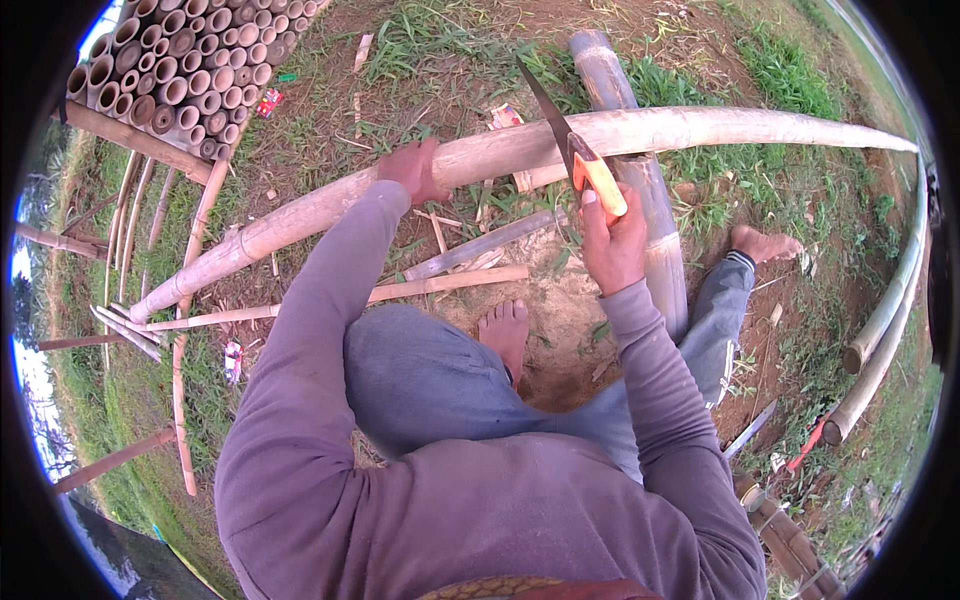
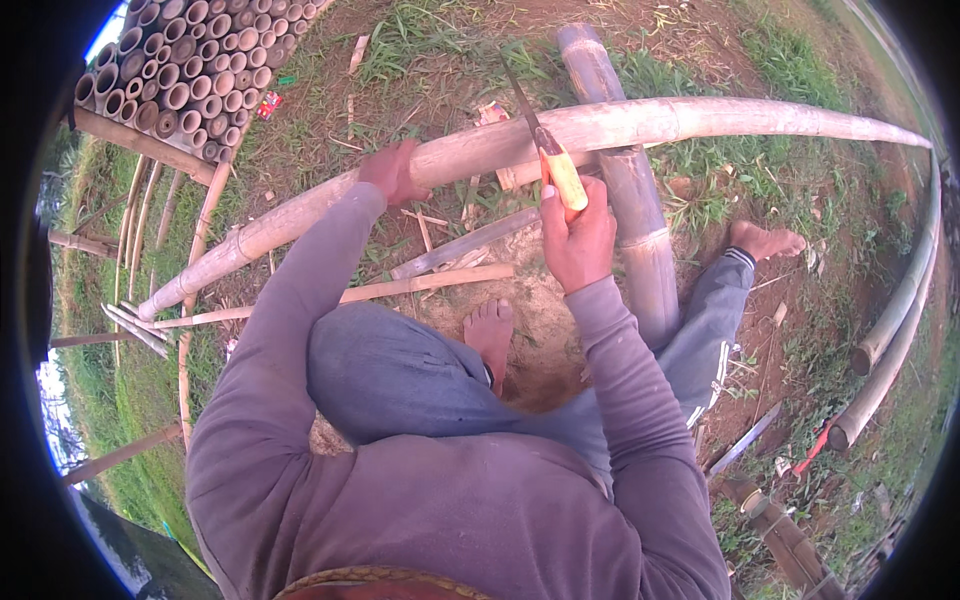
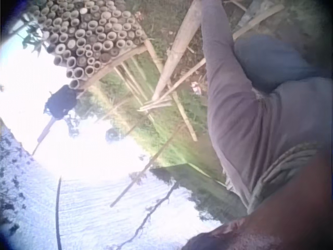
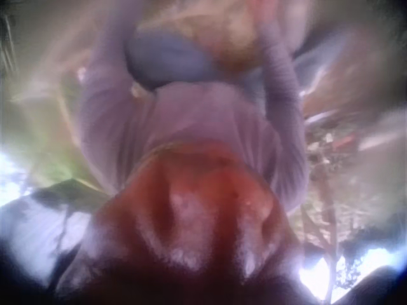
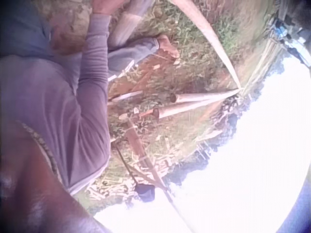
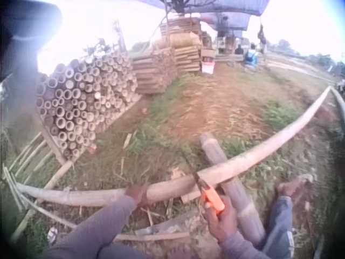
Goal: The person sits on the ground and uses a hand saw to cut long bamboo poles into shorter sections. They position the bamboo on a makeshift support, saw through it, and then move the cut pieces aside.
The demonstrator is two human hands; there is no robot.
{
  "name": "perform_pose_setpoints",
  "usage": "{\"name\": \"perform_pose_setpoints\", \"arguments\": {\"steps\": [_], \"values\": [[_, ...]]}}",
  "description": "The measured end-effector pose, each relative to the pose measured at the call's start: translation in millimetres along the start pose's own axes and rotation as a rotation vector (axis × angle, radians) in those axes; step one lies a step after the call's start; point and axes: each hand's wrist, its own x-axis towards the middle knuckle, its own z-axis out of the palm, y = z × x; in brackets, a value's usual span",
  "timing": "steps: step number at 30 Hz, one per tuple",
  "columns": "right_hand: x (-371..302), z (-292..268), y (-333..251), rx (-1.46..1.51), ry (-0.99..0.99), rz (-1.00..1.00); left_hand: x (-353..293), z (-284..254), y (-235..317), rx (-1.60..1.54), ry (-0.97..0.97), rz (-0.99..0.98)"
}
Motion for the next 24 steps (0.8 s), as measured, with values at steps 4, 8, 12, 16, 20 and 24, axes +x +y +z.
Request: {"name": "perform_pose_setpoints", "arguments": {"steps": [4,8,12,16,20,24], "values": [[59.3,1.4,-58.4,-0.173,-0.112,0.093,-7.8,1.2,7.0,0.041,0.025,-0.017],[-1.8,-27.1,-58.2,-0.034,-0.138,0.164,-12.9,-2.4,1.3,0.024,0.03,-0.024],[-141.9,-115.3,-68.3,-0.133,-0.135,0.093,-14.4,1.7,-1.5,0.013,0.041,-0.022],[-99.0,-83.2,-54.2,-0.098,-0.064,0.083,-12.8,4.5,-0.8,0.005,0.041,-0.001],[57.1,14.9,-32.6,-0.147,-0.094,0.032,-3.1,-3.6,9.8,0.021,0.058,0.021],[12.2,-18.0,-50.1,-0.133,-0.177,0.04,-16.6,-5.5,-0.4,-0.026,0.051,-0.016]]}}
